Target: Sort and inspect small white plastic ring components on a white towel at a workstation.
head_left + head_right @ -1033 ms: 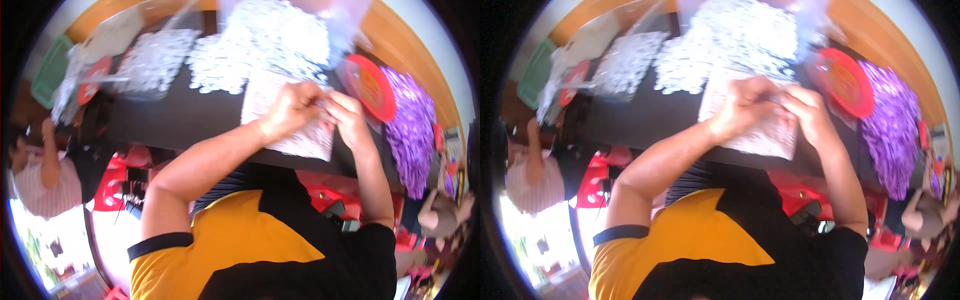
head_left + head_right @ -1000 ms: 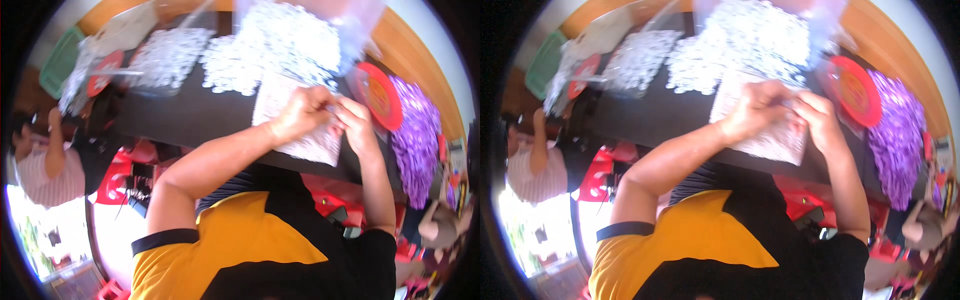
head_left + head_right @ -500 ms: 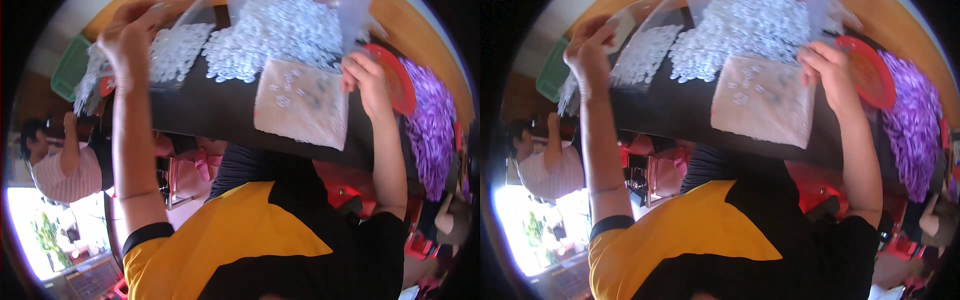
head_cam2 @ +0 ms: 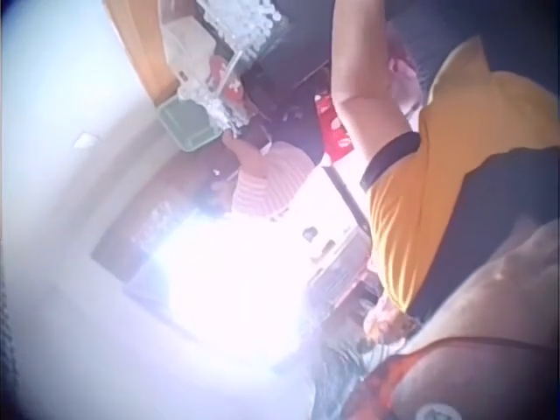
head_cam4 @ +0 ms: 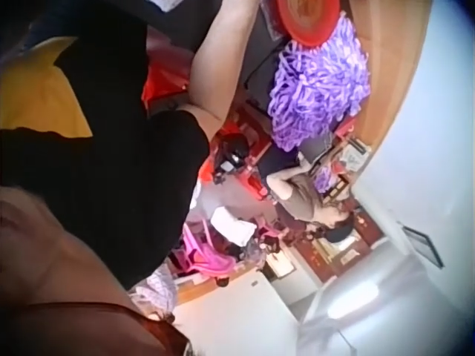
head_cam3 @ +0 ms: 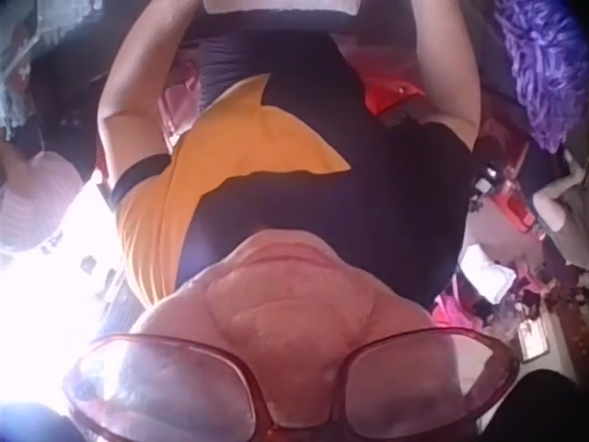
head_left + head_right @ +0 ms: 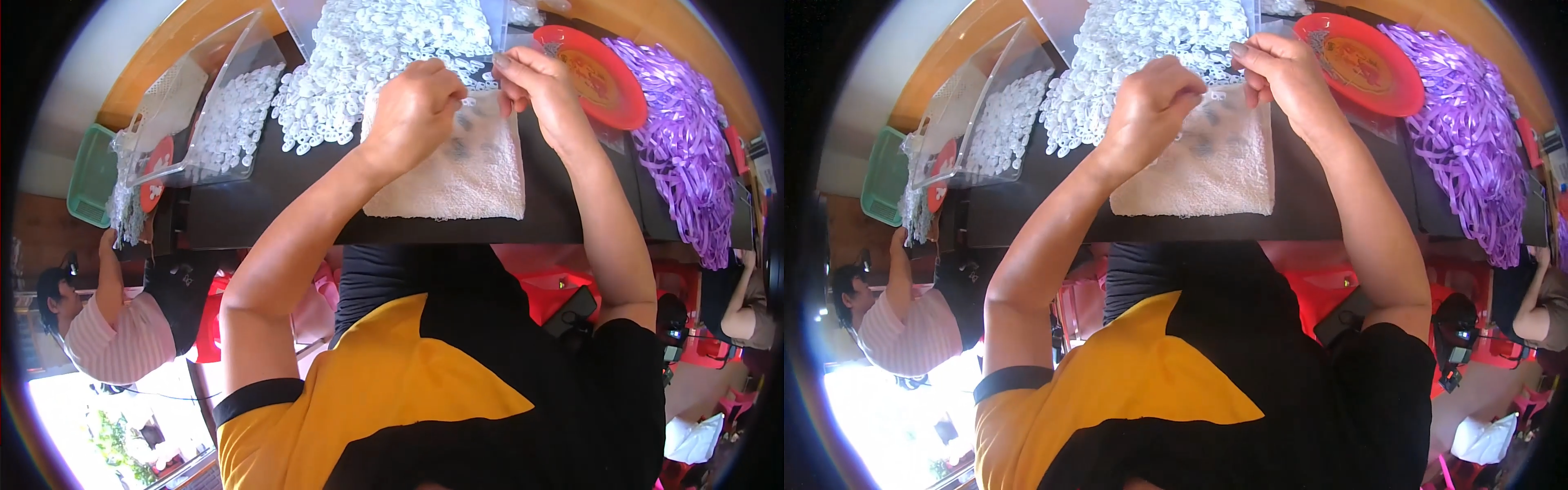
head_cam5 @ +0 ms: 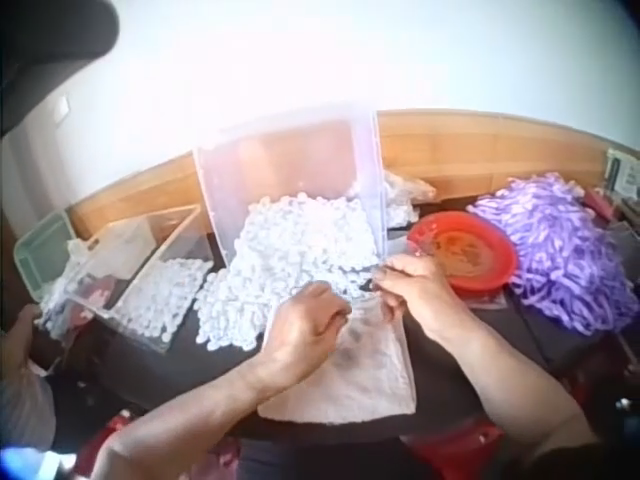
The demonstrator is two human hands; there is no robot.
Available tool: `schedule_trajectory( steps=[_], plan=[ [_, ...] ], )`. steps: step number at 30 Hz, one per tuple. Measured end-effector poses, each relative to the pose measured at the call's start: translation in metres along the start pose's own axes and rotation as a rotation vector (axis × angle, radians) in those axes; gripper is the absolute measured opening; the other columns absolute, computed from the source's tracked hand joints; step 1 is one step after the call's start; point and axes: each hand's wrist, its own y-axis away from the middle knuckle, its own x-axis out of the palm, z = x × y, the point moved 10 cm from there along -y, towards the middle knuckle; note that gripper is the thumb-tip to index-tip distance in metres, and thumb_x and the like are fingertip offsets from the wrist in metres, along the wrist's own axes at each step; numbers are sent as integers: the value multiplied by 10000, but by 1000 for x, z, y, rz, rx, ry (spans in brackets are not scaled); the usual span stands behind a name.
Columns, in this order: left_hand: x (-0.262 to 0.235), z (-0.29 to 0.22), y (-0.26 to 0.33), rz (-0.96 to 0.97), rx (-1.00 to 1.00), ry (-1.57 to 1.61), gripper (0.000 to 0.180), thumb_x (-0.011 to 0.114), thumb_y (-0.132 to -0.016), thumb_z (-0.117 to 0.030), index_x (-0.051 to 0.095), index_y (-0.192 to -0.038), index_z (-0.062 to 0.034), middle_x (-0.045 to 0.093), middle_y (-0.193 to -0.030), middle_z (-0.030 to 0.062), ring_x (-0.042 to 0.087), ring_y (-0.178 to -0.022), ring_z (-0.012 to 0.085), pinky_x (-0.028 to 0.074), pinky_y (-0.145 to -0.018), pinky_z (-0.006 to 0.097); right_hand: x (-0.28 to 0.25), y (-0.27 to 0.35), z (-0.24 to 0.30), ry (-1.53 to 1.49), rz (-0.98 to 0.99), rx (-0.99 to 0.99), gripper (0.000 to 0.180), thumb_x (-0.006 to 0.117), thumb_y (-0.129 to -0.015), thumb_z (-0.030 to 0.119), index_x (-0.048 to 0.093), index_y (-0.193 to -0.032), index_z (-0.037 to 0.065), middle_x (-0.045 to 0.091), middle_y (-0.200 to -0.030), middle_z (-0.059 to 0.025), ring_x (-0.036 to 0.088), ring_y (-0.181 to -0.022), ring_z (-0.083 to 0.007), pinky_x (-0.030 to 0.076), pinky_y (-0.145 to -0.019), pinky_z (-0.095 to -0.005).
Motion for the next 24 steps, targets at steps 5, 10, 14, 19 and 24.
schedule_trajectory(
  steps=[5, 10, 14, 19, 24],
  plan=[
    [52, 23, -21, 299, -28, -184, 99, 625, -806, -61, 665, -896, -62, 614, -884, 103, 620, -857, 308, 511, -761, 391, -4, -4, -2, -31, -6, 14, 247, 588, -943, 248, 599, -804, 44, 450, -583, 37, 511, -520, -85, 357, -501, -213],
    [60, 36, -17, 361, -74, -130, 76, 642, -798, -62, 652, -871, -44, 612, -881, 100, 632, -812, 285, 512, -740, 366, -1, -1, 8, 23, 24, -43, 251, 595, -939, 234, 592, -787, 35, 470, -578, 34, 502, -507, -76, 339, -493, -207],
    [64, 46, -17, 383, -147, -39, 43, 627, -784, -94, 631, -818, -68, 618, -904, 95, 615, -883, 317, 503, -786, 407, -4, -3, 5, 66, 9, -23, 257, 599, -936, 240, 592, -782, 34, 474, -575, 38, 496, -498, -74, 333, -492, -207],
    [63, 34, -17, 320, -20, -205, 69, 618, -813, -53, 644, -872, -27, 610, -850, 109, 634, -790, 292, 507, -728, 362, -4, -1, 6, 123, -25, -19, 297, 637, -901, 243, 597, -745, -6, 478, -546, 10, 496, -484, -91, 401, -510, -261],
    [38, 49, -12, 163, -263, 45, 103, 621, -856, -81, 659, -937, -30, 647, -799, 72, 615, -721, 192, 495, -655, 322, -3, -2, -4, 134, -9, 24, 244, 635, -896, 220, 642, -815, -11, 498, -560, 6, 514, -488, -91, 410, -529, -256]
  ],
)
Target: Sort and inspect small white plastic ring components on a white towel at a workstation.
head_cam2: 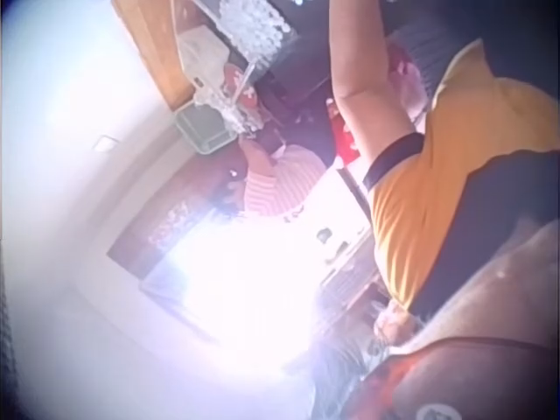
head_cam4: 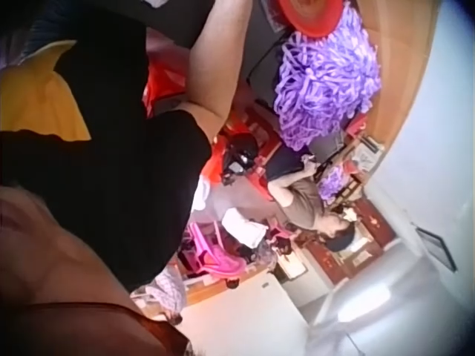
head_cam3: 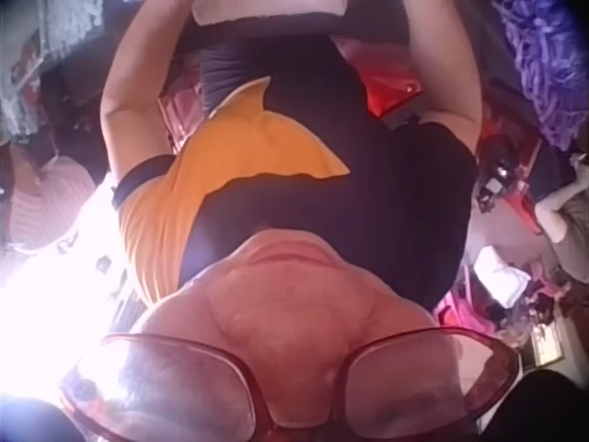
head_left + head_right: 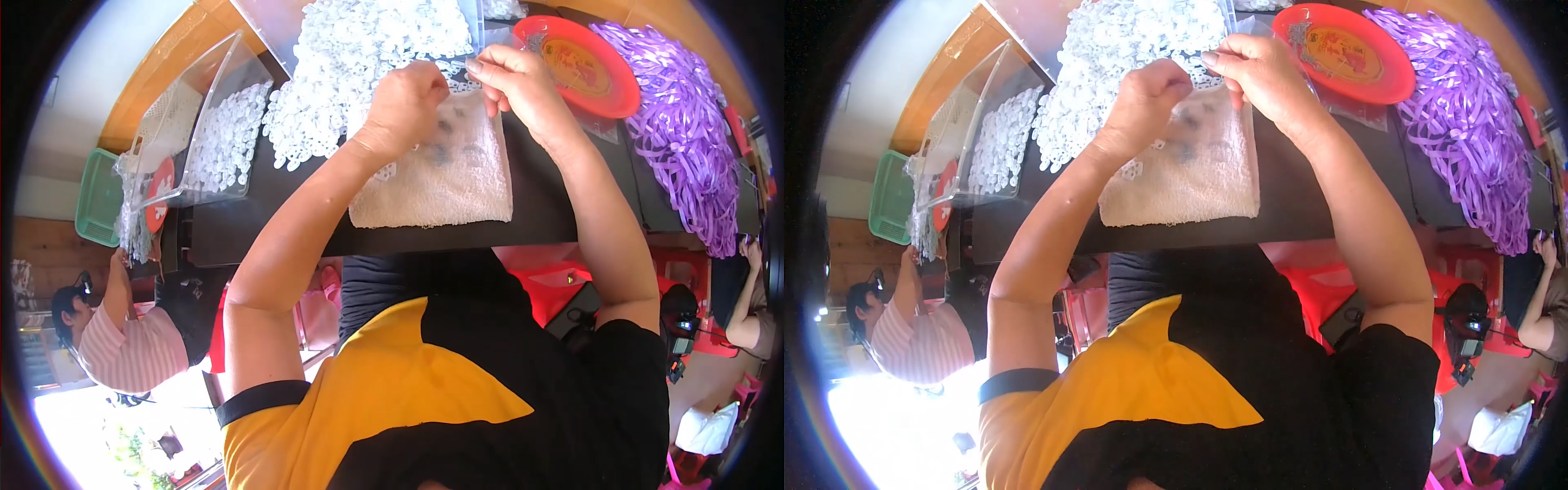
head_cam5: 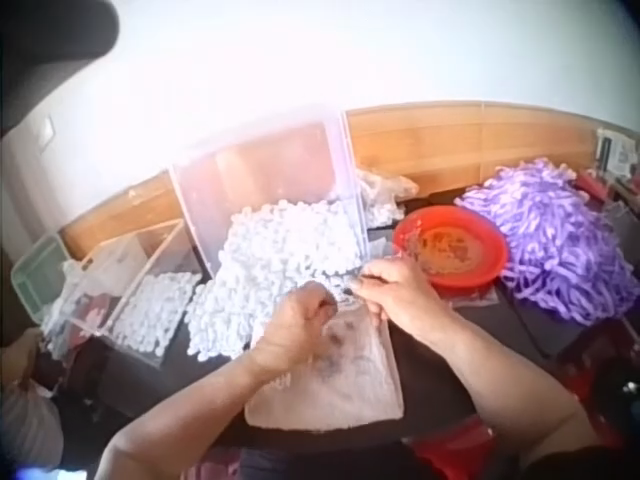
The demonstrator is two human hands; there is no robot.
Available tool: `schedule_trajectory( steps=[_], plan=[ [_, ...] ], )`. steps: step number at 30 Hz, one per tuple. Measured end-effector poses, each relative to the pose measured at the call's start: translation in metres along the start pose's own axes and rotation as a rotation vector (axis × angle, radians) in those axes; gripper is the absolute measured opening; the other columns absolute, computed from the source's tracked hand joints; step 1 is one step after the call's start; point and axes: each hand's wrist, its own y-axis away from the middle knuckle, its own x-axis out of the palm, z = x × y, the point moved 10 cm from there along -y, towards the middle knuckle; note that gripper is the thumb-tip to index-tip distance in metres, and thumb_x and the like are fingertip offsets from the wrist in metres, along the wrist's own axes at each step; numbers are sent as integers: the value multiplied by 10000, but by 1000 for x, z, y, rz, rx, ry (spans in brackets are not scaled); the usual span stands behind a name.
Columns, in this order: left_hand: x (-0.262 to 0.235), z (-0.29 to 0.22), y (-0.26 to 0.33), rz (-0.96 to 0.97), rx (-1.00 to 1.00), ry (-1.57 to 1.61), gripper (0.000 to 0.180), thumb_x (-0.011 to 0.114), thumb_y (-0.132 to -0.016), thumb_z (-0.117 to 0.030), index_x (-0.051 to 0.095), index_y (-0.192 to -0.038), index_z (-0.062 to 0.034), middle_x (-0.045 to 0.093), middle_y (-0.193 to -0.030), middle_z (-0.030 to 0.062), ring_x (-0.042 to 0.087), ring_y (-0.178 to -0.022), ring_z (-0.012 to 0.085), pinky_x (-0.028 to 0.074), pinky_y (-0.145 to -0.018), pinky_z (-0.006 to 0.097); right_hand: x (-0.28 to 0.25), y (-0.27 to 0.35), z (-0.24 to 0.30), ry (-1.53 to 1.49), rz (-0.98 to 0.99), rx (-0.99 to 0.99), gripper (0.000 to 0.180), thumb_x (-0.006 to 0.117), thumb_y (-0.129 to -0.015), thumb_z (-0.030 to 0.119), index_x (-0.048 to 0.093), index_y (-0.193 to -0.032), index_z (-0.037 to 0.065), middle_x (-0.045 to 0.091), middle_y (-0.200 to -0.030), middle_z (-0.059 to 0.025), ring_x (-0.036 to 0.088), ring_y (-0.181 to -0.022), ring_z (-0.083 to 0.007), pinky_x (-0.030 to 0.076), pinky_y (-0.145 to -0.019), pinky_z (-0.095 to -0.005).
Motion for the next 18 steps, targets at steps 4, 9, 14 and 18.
schedule_trajectory(
  steps=[4, 9, 14, 18],
  plan=[
    [-9, 1, 24, 55, -380, 520, 109, 610, -908, -99, 652, -923, 1, 660, -779, 48, 583, -636, 106, 451, -546, 229, 9, 4, 13, 103, 20, -174, 143, 640, -871, 134, 662, -933, 6, 569, -652, -10, 560, -598, -86, 437, -589, -246],
    [1, 15, 45, 42, -556, 978, 143, 596, -925, -95, 622, -937, 45, 654, -782, 110, 605, -642, 150, 460, -525, 263, 31, 15, 32, 149, 102, -401, 145, 638, -850, 27, 640, -994, 11, 654, -797, -40, 578, -732, -86, 469, -678, -248],
    [0, 13, 50, 30, -607, 1186, 150, 578, -931, -71, 602, -951, 76, 648, -787, 148, 613, -642, 182, 470, -522, 278, 39, 20, 34, 122, 120, -379, 105, 651, -862, 43, 618, -950, -5, 661, -821, -44, 594, -758, -91, 477, -706, -238],
    [3, 9, 52, 103, -582, 1302, 147, 574, -932, -64, 596, -970, 76, 650, -799, 151, 617, -667, 187, 487, -561, 285, 41, 21, 33, 31, 157, -340, 70, 649, -868, 28, 602, -906, -9, 648, -809, -17, 599, -772, -73, 480, -716, -228]
  ],
)
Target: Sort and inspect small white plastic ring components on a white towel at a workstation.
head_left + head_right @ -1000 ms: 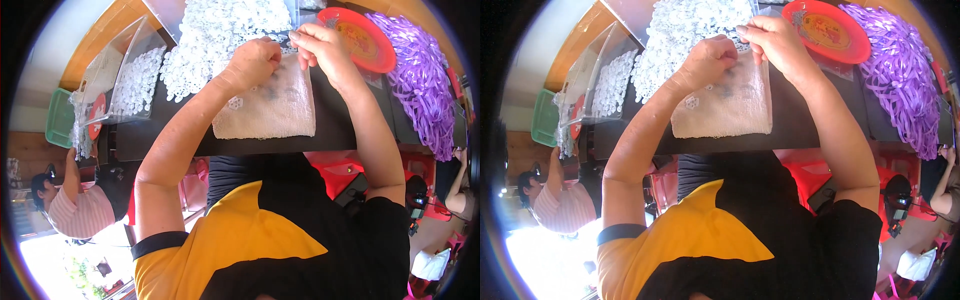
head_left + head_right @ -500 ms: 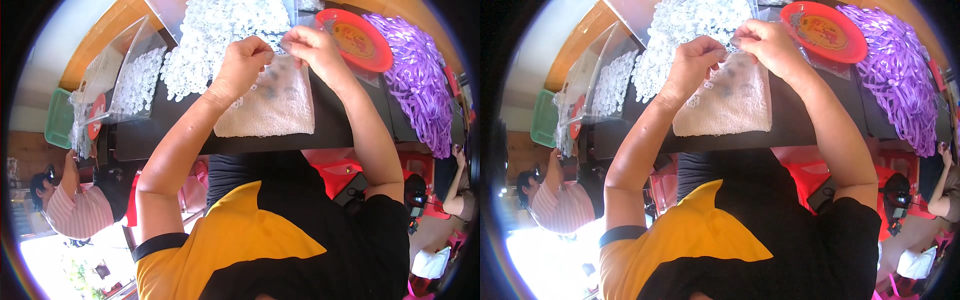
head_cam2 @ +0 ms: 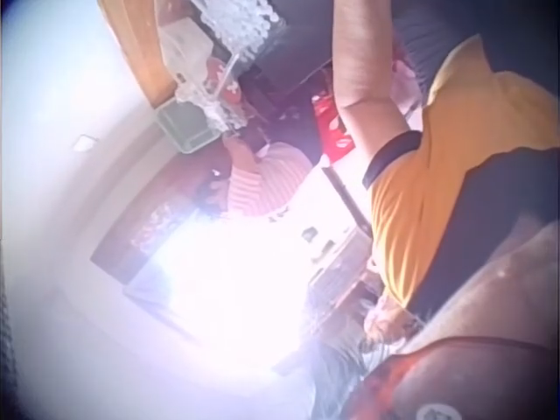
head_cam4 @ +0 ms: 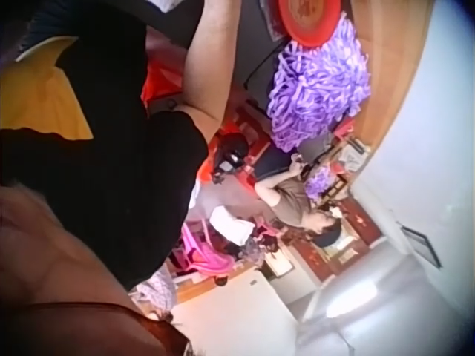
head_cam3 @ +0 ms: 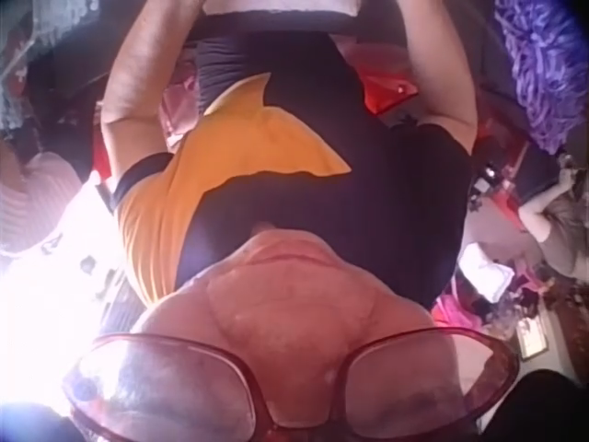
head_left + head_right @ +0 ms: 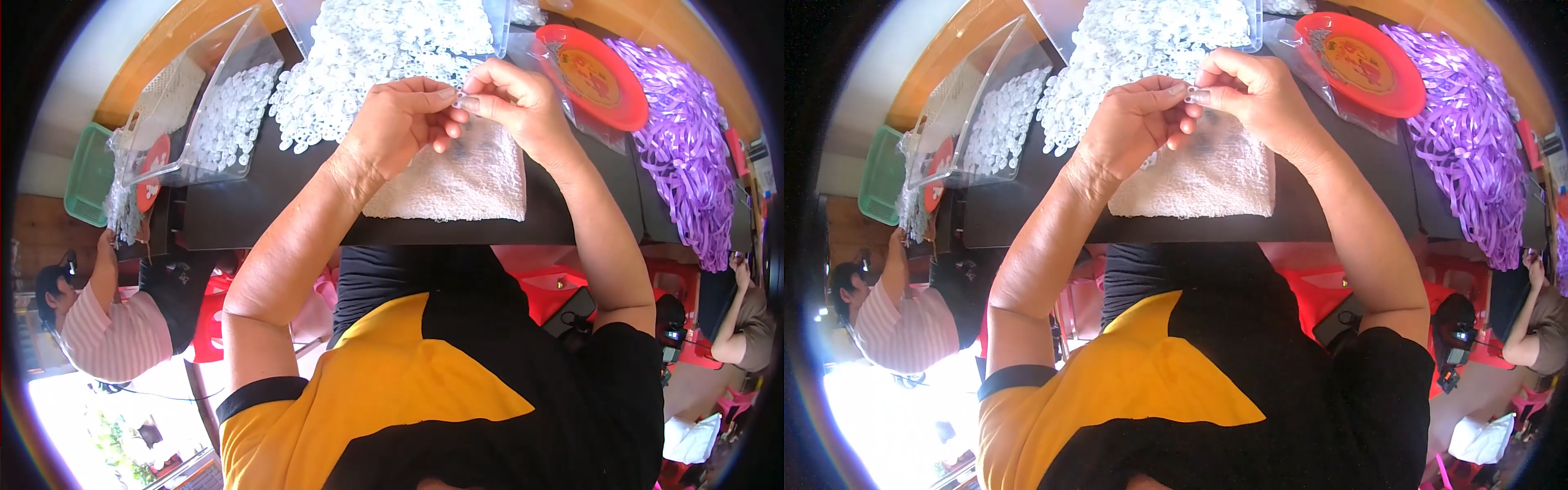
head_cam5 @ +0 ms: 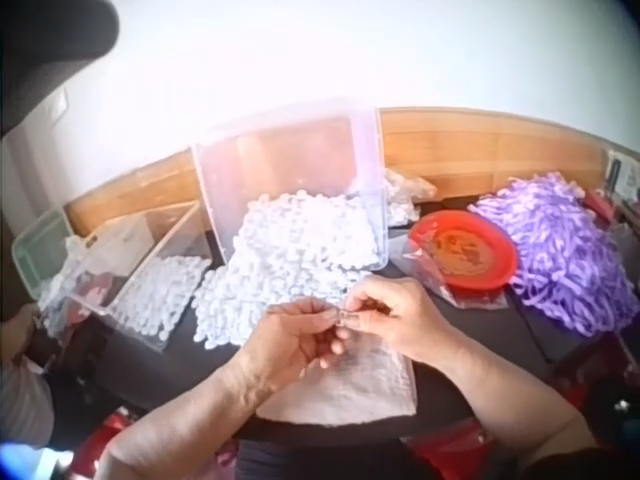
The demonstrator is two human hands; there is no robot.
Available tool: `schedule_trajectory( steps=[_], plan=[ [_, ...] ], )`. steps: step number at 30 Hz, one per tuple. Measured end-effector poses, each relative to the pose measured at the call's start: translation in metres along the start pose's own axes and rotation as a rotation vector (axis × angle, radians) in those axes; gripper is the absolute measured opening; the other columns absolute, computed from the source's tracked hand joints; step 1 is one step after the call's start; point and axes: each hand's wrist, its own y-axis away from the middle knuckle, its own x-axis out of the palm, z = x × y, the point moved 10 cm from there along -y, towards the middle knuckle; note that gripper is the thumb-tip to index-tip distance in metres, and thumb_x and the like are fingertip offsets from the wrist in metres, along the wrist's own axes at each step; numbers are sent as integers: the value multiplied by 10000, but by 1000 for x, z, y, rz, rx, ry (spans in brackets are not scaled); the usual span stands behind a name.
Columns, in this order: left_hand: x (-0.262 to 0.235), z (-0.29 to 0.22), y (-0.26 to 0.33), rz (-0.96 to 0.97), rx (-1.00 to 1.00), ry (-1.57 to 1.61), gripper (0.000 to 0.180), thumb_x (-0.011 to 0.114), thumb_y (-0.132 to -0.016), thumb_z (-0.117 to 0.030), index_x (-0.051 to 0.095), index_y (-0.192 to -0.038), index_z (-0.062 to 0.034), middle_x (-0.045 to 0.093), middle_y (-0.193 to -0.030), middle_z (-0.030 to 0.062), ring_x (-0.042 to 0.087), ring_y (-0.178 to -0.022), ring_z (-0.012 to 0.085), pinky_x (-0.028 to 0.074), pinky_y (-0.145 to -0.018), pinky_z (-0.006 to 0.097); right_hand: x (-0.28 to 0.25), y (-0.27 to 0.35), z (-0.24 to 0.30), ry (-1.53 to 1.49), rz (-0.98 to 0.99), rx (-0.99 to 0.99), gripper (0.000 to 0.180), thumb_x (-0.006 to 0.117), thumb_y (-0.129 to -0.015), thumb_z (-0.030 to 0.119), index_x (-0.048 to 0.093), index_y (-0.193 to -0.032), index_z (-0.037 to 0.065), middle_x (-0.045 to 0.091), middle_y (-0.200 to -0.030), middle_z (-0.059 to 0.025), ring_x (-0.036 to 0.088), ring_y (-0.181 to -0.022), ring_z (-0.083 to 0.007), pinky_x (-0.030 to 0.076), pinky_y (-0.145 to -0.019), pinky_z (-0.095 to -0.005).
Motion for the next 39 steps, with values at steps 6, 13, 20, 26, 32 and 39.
schedule_trajectory(
  steps=[6, 13, 20, 26, 32, 39],
  plan=[
    [-13, 2, -6, 26, -31, 2, 123, 616, -896, -18, 603, -994, 55, 656, -805, 137, 617, -661, 187, 497, -565, 293, 6, 1, 0, -45, 5, 59, 60, 649, -872, 16, 601, -901, -3, 641, -817, 3, 589, -769, -54, 478, -717, -217],
    [-16, 4, -10, 16, 28, 26, 171, 620, -902, -41, 594, -1057, 28, 644, -825, 91, 608, -692, 159, 480, -594, 283, 8, 3, 14, 199, -74, -79, 135, 695, -809, 2, 603, -907, 19, 631, -811, -28, 605, -717, -103, 477, -650, -239],
    [-23, 2, -12, -13, 77, 8, 130, 658, -864, 3, 626, -982, 47, 654, -789, 110, 625, -643, 167, 509, -548, 262, 14, 4, 23, 324, -84, -209, 164, 652, -784, -56, 607, -920, 24, 611, -828, -67, 617, -709, -168, 480, -633, -262],
    [-19, -2, -6, -6, 100, 11, 118, 634, -877, 8, 622, -987, 50, 652, -787, 121, 625, -635, 172, 514, -545, 269, 14, 2, 24, 278, -31, -220, 146, 621, -811, -75, 609, -936, 0, 621, -840, -73, 632, -747, -169, 489, -661, -267],
    [-20, -2, -2, 4, 109, -9, 161, 541, -929, -9, 590, -1077, 29, 655, -855, 127, 639, -711, 177, 499, -586, 271, 18, 3, 25, 269, -20, -172, 152, 610, -829, -74, 610, -965, -5, 628, -855, -76, 638, -772, -163, 501, -680, -266],
    [-25, -4, 0, -87, 172, 46, 119, 608, -872, 44, 628, -989, 40, 665, -805, 137, 658, -652, 189, 513, -542, 269, 18, 5, 29, 352, -23, -225, 151, 615, -861, -42, 617, -1001, 14, 630, -873, -73, 638, -772, -162, 510, -679, -258]
  ],
)
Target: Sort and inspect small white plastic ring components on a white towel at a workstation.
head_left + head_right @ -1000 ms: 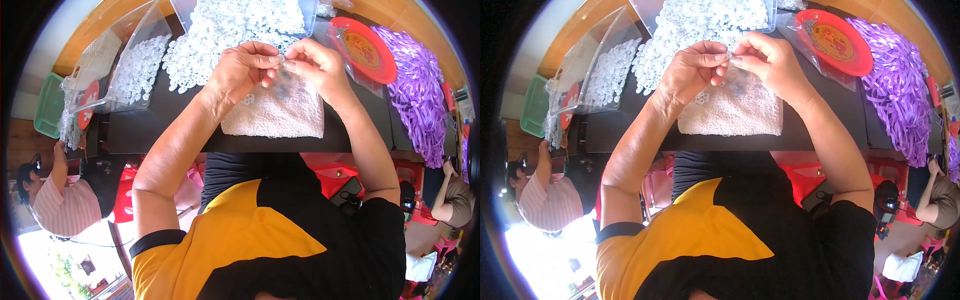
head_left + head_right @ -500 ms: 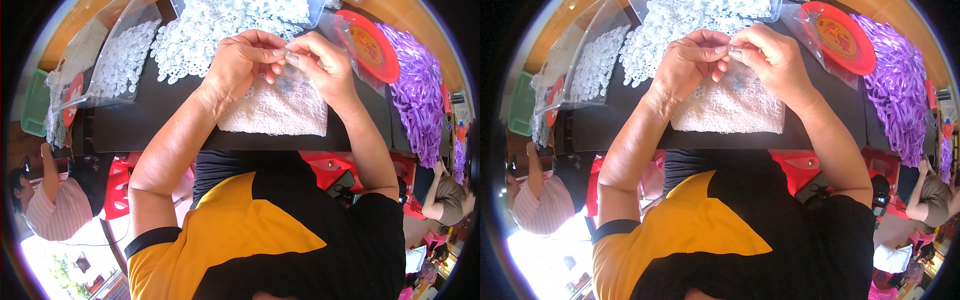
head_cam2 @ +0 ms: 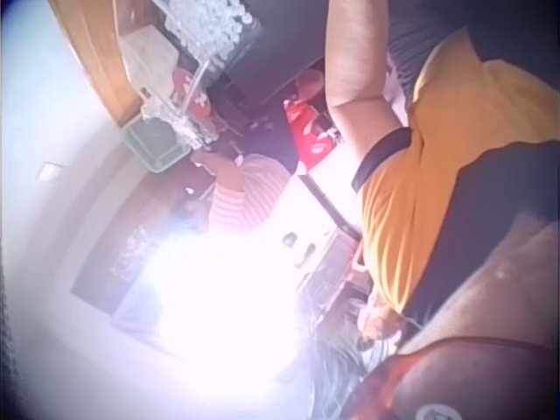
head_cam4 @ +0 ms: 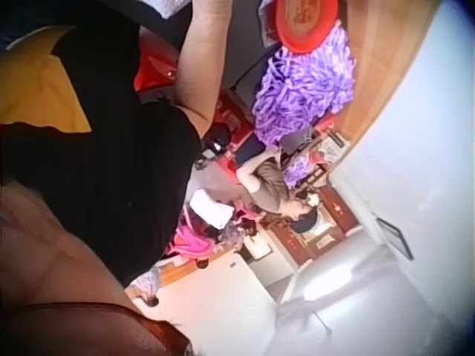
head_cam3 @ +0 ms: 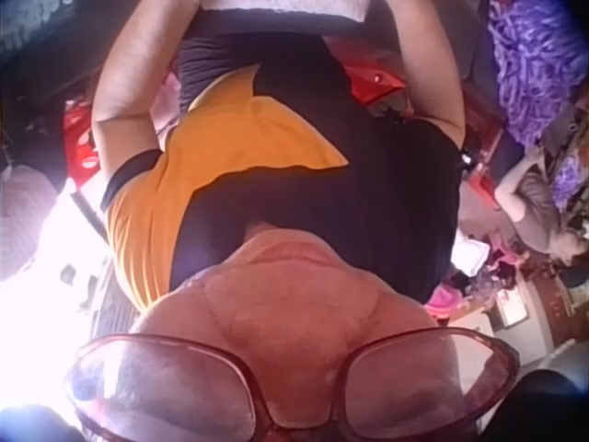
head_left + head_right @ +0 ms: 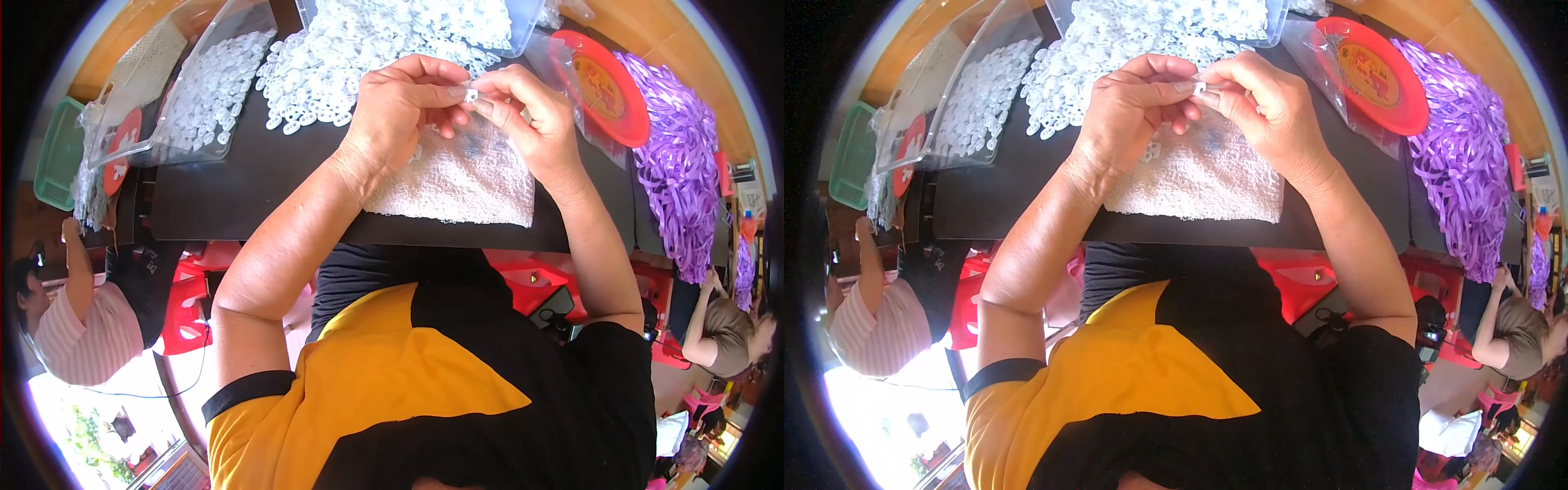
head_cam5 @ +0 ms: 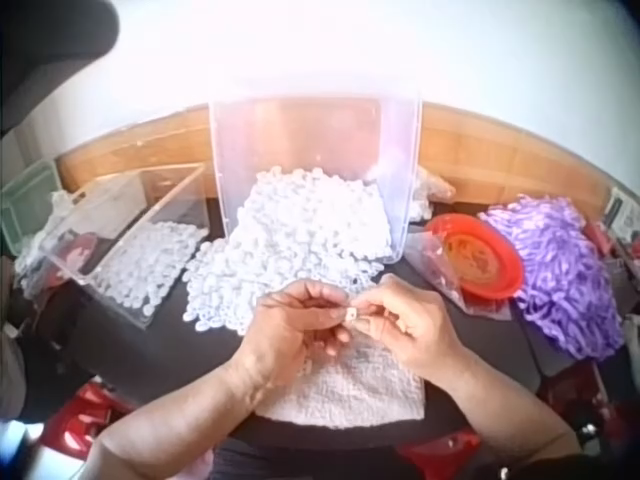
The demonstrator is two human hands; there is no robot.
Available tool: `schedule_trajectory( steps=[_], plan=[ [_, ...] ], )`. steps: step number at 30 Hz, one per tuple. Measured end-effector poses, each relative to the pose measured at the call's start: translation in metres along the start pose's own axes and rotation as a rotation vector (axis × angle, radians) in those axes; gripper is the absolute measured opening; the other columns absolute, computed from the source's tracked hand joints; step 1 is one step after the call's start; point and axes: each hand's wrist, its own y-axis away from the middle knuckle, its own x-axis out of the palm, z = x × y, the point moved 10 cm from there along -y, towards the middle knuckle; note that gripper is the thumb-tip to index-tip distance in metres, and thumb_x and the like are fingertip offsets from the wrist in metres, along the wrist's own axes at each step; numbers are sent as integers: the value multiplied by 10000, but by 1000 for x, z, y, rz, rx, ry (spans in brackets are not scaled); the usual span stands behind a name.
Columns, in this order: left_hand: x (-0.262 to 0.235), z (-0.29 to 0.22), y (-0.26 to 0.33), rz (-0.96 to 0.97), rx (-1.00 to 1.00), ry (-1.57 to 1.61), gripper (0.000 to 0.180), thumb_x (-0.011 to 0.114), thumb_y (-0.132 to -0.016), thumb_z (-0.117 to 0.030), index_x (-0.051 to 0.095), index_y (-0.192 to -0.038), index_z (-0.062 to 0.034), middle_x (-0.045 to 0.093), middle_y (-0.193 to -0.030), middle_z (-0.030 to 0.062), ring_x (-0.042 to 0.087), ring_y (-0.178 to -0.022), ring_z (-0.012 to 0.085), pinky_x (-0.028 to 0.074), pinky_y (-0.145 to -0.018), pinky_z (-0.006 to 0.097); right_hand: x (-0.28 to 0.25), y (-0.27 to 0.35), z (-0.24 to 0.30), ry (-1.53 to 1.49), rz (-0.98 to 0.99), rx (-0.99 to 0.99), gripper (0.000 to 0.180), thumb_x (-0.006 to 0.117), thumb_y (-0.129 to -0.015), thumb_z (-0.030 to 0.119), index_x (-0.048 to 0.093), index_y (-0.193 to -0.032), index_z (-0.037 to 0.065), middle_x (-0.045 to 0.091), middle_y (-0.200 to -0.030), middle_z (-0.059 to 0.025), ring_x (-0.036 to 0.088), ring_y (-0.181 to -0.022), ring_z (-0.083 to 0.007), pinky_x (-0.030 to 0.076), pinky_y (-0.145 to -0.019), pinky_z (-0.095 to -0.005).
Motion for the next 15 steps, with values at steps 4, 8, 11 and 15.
schedule_trajectory(
  steps=[4, 8, 11, 15],
  plan=[
    [2, -2, 2, -3, 5, -11, 106, 609, -867, 49, 633, -970, 32, 676, -799, 138, 659, -649, 186, 512, -544, 266, -2, -1, 2, -17, -33, 1, 143, 621, -861, -36, 618, -996, 11, 629, -875, -74, 638, -773, -164, 505, -670, -263],
    [3, -3, 3, -2, 7, -28, 104, 608, -864, 55, 633, -962, 30, 681, -797, 141, 659, -648, 184, 513, -547, 264, -4, -2, 5, 7, -45, -55, 128, 623, -867, -33, 618, -988, 6, 627, -868, -73, 629, -756, -163, 494, -654, -270],
    [5, -3, 4, 10, -9, -40, 124, 610, -860, 60, 626, -979, 32, 682, -798, 143, 657, -643, 183, 511, -540, 264, -3, -2, 1, -6, -32, -31, 113, 623, -872, -23, 622, -982, 4, 627, -865, -71, 621, -743, -158, 485, -644, -264],
    [7, -2, 5, 21, -15, -45, 160, 611, -853, 64, 608, -1011, 40, 681, -795, 143, 652, -630, 182, 505, -526, 262, 3, 0, -4, -66, 6, 39, 104, 639, -864, -2, 627, -967, 8, 623, -858, -67, 608, -721, -146, 480, -638, -257]
  ],
)
